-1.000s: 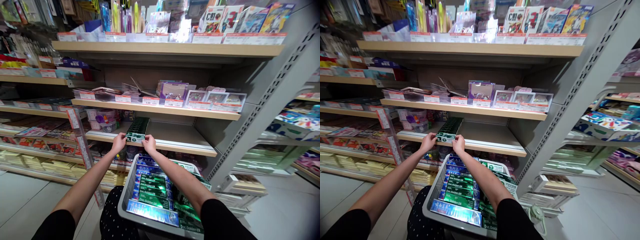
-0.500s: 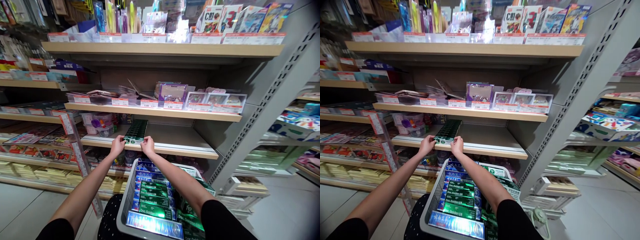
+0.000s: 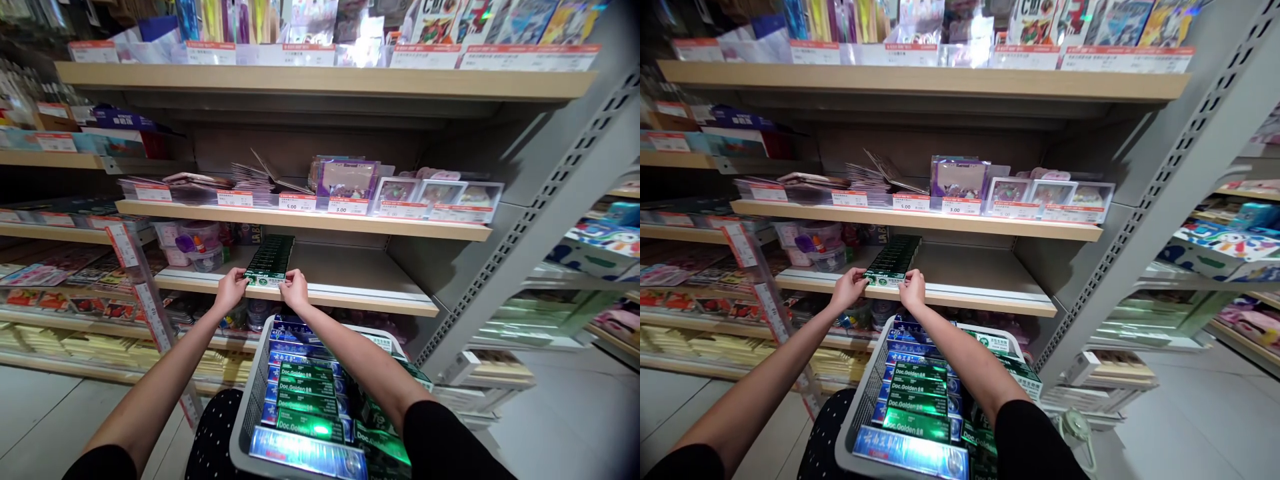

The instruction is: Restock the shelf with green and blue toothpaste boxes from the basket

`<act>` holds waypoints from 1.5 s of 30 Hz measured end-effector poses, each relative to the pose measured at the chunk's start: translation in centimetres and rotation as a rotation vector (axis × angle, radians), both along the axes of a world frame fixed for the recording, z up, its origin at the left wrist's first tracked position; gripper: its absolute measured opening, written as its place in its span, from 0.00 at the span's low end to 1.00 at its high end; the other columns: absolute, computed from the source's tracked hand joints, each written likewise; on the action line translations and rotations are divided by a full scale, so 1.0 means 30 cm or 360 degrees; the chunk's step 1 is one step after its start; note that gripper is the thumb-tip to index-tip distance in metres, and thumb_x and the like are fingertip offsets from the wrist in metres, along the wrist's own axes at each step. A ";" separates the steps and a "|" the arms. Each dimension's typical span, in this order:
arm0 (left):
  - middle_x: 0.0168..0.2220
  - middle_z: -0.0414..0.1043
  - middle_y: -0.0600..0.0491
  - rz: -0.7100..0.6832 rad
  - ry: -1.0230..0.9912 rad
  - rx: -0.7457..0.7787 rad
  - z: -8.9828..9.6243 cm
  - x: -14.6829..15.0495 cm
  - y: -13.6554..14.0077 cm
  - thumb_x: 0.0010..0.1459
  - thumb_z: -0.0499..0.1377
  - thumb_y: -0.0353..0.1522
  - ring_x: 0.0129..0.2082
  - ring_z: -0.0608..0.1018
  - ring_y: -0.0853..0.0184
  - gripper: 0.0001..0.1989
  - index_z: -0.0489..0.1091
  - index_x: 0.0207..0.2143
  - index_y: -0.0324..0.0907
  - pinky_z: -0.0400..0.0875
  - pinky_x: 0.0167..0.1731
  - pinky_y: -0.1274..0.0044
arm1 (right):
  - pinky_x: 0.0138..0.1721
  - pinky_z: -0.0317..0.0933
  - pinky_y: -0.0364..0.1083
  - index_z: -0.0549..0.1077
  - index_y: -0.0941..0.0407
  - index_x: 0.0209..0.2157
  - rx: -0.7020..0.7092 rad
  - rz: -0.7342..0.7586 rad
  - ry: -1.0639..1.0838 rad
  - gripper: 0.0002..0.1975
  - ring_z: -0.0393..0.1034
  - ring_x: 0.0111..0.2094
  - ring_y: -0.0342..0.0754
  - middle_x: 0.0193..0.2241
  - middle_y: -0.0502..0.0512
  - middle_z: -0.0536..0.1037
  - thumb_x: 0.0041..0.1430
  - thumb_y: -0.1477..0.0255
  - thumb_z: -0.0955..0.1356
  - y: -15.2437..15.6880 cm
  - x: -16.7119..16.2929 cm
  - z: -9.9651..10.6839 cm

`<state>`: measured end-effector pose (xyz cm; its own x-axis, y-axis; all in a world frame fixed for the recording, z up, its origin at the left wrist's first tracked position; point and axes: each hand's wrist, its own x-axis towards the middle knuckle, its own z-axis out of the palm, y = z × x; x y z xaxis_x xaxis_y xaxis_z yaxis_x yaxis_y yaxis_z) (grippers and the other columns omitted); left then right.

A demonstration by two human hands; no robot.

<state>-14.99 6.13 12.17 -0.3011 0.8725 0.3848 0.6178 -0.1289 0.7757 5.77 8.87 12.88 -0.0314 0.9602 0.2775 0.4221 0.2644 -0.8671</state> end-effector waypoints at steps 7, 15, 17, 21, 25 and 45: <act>0.51 0.73 0.43 -0.0057 -0.0122 0.0008 0.012 0.015 -0.027 0.54 0.61 0.30 0.52 0.75 0.61 0.21 0.66 0.50 0.39 0.70 0.52 0.70 | 0.41 0.68 0.43 0.65 0.56 0.39 -0.0002 0.0195 0.0080 0.16 0.73 0.37 0.44 0.40 0.55 0.74 0.49 0.71 0.71 0.029 0.042 -0.027; 0.49 0.74 0.46 -0.0064 0.0182 0.0137 0.091 0.073 -0.160 0.55 0.59 0.31 0.47 0.77 0.61 0.19 0.69 0.50 0.41 0.73 0.46 0.72 | 0.41 0.67 0.43 0.69 0.56 0.38 0.0147 0.0389 -0.0003 0.13 0.72 0.39 0.45 0.39 0.53 0.76 0.51 0.68 0.71 -0.082 0.252 0.057; 0.45 0.76 0.48 -0.0169 0.0326 0.0105 0.093 0.112 -0.220 0.56 0.58 0.33 0.42 0.78 0.62 0.17 0.71 0.48 0.42 0.74 0.43 0.73 | 0.40 0.67 0.43 0.70 0.57 0.38 0.0120 0.0570 -0.0094 0.11 0.73 0.38 0.45 0.38 0.54 0.77 0.53 0.68 0.69 -0.126 0.318 0.074; 0.44 0.77 0.50 -0.0646 0.0627 -0.0164 0.080 0.215 -0.365 0.57 0.56 0.35 0.41 0.78 0.61 0.14 0.74 0.45 0.44 0.71 0.44 0.73 | 0.38 0.65 0.43 0.74 0.57 0.41 -0.0108 0.1211 -0.0741 0.13 0.73 0.37 0.47 0.39 0.55 0.78 0.53 0.69 0.70 -0.213 0.429 0.099; 0.53 0.72 0.50 -0.1116 0.0845 -0.0498 0.050 0.284 -0.483 0.58 0.55 0.34 0.52 0.73 0.59 0.19 0.70 0.53 0.47 0.65 0.53 0.72 | 0.41 0.64 0.46 0.72 0.57 0.51 -0.0275 0.1419 -0.1603 0.26 0.72 0.44 0.54 0.47 0.60 0.76 0.49 0.68 0.73 -0.302 0.464 0.111; 0.51 0.74 0.47 -0.0776 0.0129 -0.0525 -0.312 0.333 -0.493 0.60 0.51 0.42 0.49 0.76 0.57 0.23 0.69 0.54 0.43 0.68 0.50 0.67 | 0.45 0.64 0.47 0.72 0.62 0.47 -0.0400 0.0472 -0.1537 0.19 0.71 0.47 0.57 0.50 0.70 0.71 0.52 0.83 0.65 -0.502 0.381 -0.130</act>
<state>-5.00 -8.66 2.82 0.1833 0.9802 0.0750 0.6067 -0.1728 0.7759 17.20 -6.20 8.99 -0.3779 0.9043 -0.1985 0.9135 0.3293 -0.2389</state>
